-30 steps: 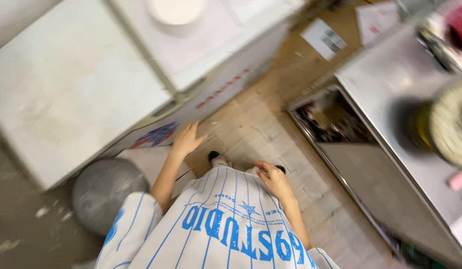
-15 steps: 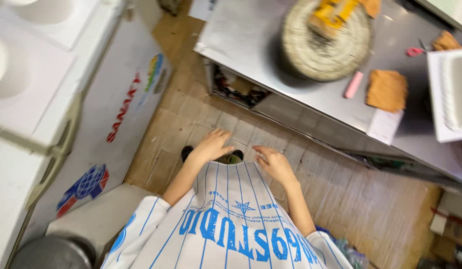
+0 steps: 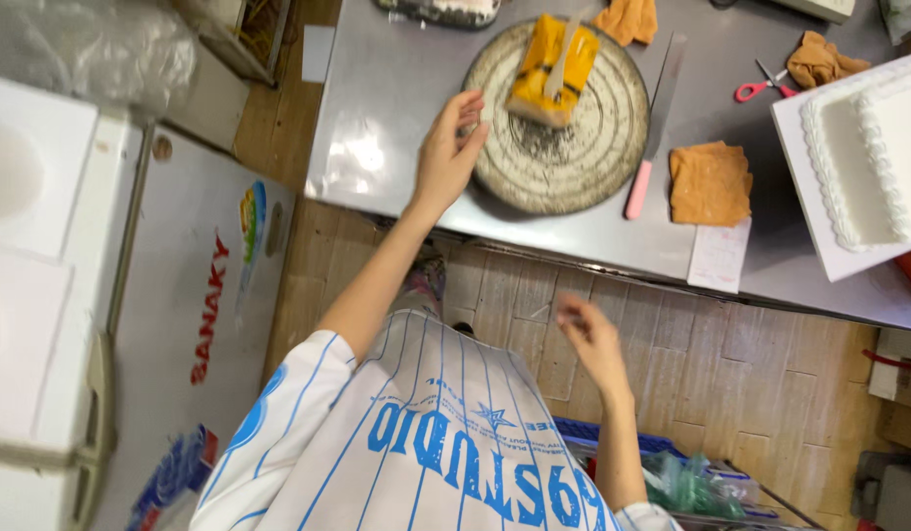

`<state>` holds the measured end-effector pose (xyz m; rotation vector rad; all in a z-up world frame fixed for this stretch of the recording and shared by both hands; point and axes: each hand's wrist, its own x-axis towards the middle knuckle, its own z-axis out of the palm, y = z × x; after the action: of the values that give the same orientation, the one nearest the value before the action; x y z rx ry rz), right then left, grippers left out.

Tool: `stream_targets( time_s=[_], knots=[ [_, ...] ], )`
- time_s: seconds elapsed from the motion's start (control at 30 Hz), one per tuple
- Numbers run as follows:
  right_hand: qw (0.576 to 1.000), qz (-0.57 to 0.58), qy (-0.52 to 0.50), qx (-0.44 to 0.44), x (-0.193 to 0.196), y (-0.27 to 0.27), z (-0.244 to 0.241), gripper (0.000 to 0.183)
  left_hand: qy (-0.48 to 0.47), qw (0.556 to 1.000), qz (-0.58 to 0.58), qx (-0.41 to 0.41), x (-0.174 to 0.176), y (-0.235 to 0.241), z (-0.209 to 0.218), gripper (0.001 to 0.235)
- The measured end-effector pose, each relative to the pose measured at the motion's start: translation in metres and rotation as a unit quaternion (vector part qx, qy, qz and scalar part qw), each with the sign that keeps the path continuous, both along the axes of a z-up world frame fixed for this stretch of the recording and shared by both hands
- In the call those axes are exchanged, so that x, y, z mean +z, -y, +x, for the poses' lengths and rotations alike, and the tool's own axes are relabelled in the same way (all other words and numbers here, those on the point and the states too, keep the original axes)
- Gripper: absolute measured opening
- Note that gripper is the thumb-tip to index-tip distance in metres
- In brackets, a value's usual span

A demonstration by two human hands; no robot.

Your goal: The person cleans a metal countertop and a round metal tray using a cloth and a scraper. They wipe down the surfaces, scrape off residue, and handle various items including a bucket of cream and a yellow package.

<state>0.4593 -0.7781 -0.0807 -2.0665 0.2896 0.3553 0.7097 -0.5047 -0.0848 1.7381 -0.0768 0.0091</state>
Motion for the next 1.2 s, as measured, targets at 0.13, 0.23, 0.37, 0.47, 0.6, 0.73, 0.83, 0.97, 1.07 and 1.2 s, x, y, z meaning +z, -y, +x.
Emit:
stream_targets(
  time_s=[0.13,0.23,0.37,0.47,0.6,0.73,0.83,0.97,1.07,1.2],
  knots=[
    [0.991,0.037,0.08,-0.104,-0.013,-0.034,0.109,0.046,-0.035,0.999,-0.025,-0.034,-0.07,0.05,0.094,0.056],
    [0.968,0.101,0.169,-0.158,-0.034,-0.054,0.192,0.065,0.005,0.998,0.033,-0.055,-0.104,0.084,0.133,0.065],
    [0.962,0.015,0.181,-0.204,-0.047,-0.072,0.251,0.089,0.046,0.993,0.088,-0.06,-0.114,0.1,0.14,0.07],
    [0.965,-0.064,0.145,-0.209,-0.04,-0.076,0.264,0.094,0.045,0.995,0.044,-0.073,-0.103,0.092,0.138,0.071],
    [0.964,-0.11,0.149,-0.193,-0.035,-0.081,0.26,0.092,0.03,0.996,0.024,-0.084,-0.086,0.075,0.141,0.073],
    [0.963,-0.11,0.159,-0.189,-0.043,-0.079,0.256,0.086,-0.056,0.994,-0.028,-0.092,-0.079,0.069,0.153,0.067],
    [0.969,-0.095,0.077,-0.214,-0.048,-0.079,0.249,0.081,-0.048,0.993,-0.016,-0.108,-0.085,0.074,0.17,0.065],
    [0.973,-0.047,0.087,-0.209,-0.048,-0.072,0.25,0.073,-0.062,0.988,-0.081,-0.112,-0.089,0.076,0.174,0.059],
    [0.967,0.027,0.148,-0.205,-0.046,-0.056,0.257,0.06,-0.053,0.99,-0.084,-0.1,-0.079,0.063,0.171,0.056],
    [0.963,0.059,0.149,-0.217,-0.044,-0.017,0.3,0.048,0.073,0.989,0.102,-0.072,-0.046,0.03,0.131,0.043]
  ],
)
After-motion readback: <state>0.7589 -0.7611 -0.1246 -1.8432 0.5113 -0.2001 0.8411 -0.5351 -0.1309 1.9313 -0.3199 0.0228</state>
